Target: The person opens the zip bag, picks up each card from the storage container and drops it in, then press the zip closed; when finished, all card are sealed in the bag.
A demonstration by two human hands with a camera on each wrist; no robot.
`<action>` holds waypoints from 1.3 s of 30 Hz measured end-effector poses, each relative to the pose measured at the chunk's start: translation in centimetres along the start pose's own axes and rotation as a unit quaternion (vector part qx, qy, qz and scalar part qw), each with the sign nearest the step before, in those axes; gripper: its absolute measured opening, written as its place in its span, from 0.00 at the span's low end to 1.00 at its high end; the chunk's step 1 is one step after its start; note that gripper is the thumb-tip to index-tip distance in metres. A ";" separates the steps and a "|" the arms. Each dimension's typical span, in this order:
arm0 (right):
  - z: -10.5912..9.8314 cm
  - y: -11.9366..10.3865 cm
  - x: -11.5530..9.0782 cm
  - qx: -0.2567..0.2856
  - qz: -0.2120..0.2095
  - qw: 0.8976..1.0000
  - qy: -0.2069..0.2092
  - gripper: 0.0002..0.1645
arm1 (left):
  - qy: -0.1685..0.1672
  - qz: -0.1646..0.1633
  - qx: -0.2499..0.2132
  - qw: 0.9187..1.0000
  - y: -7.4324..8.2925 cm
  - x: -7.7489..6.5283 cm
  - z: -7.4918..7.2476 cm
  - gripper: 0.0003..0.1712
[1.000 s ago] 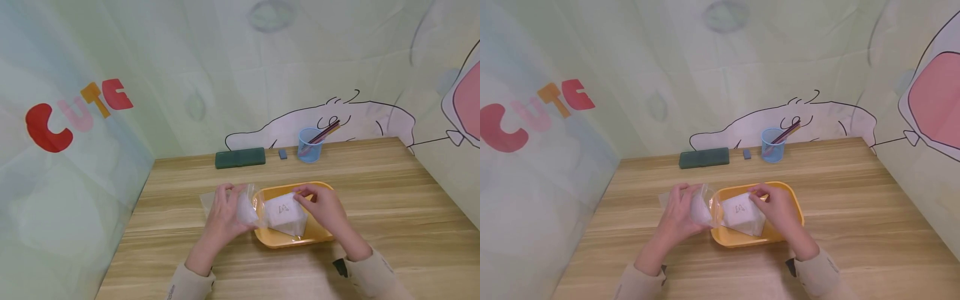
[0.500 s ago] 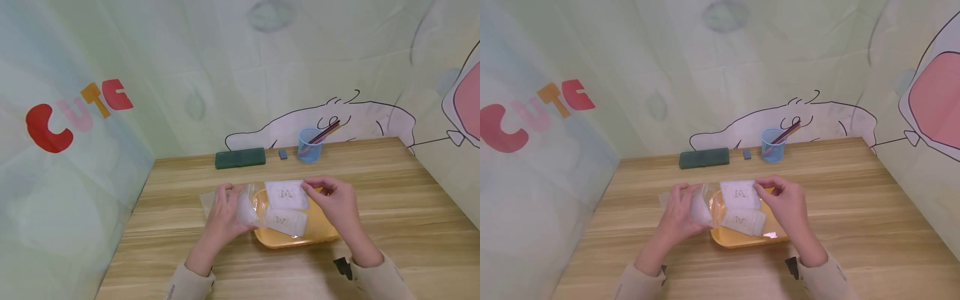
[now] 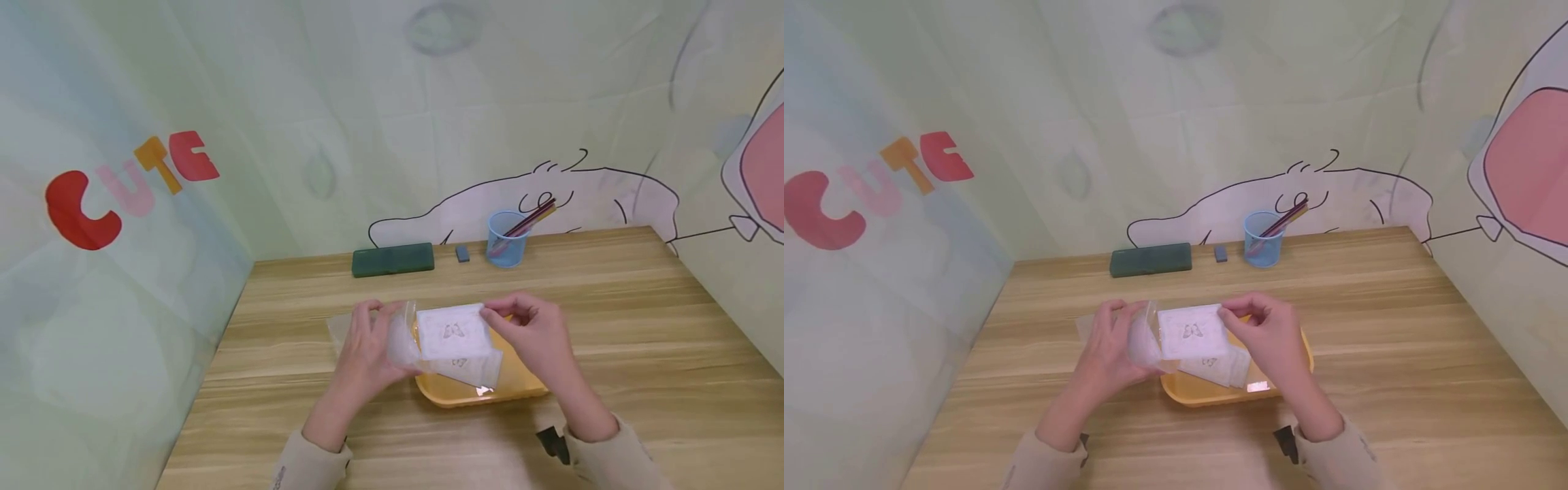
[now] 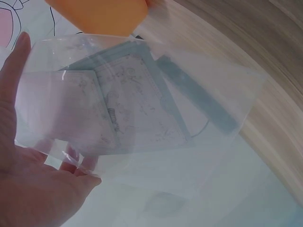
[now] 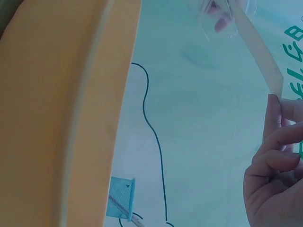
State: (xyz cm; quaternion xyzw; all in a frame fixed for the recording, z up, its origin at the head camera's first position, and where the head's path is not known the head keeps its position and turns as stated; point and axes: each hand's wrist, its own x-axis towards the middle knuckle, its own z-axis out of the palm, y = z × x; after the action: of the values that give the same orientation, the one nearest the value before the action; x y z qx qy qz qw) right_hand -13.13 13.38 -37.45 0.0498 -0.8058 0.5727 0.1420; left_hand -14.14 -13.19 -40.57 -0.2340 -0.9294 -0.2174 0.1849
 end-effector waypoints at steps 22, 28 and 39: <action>3.2 -0.2 -1.1 -0.028 -0.038 0.999 0.008 0.04 | -0.009 0.001 0.008 1.000 0.3 0.1 0.1 0.62; 4.0 0.1 -1.4 -0.032 -0.052 0.998 0.007 0.06 | -0.013 0.001 0.012 1.000 0.4 0.1 0.0 0.61; 5.5 0.6 -1.4 -0.047 -0.102 0.994 0.008 0.08 | -0.004 0.018 -0.006 1.000 0.7 0.0 0.3 0.62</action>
State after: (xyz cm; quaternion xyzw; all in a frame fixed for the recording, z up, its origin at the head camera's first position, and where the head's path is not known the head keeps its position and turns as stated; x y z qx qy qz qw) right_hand -12.90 8.30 -40.08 0.1203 -0.8215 0.5168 0.2086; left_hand -13.88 -12.44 -40.58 -0.2521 -0.9245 -0.2187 0.1840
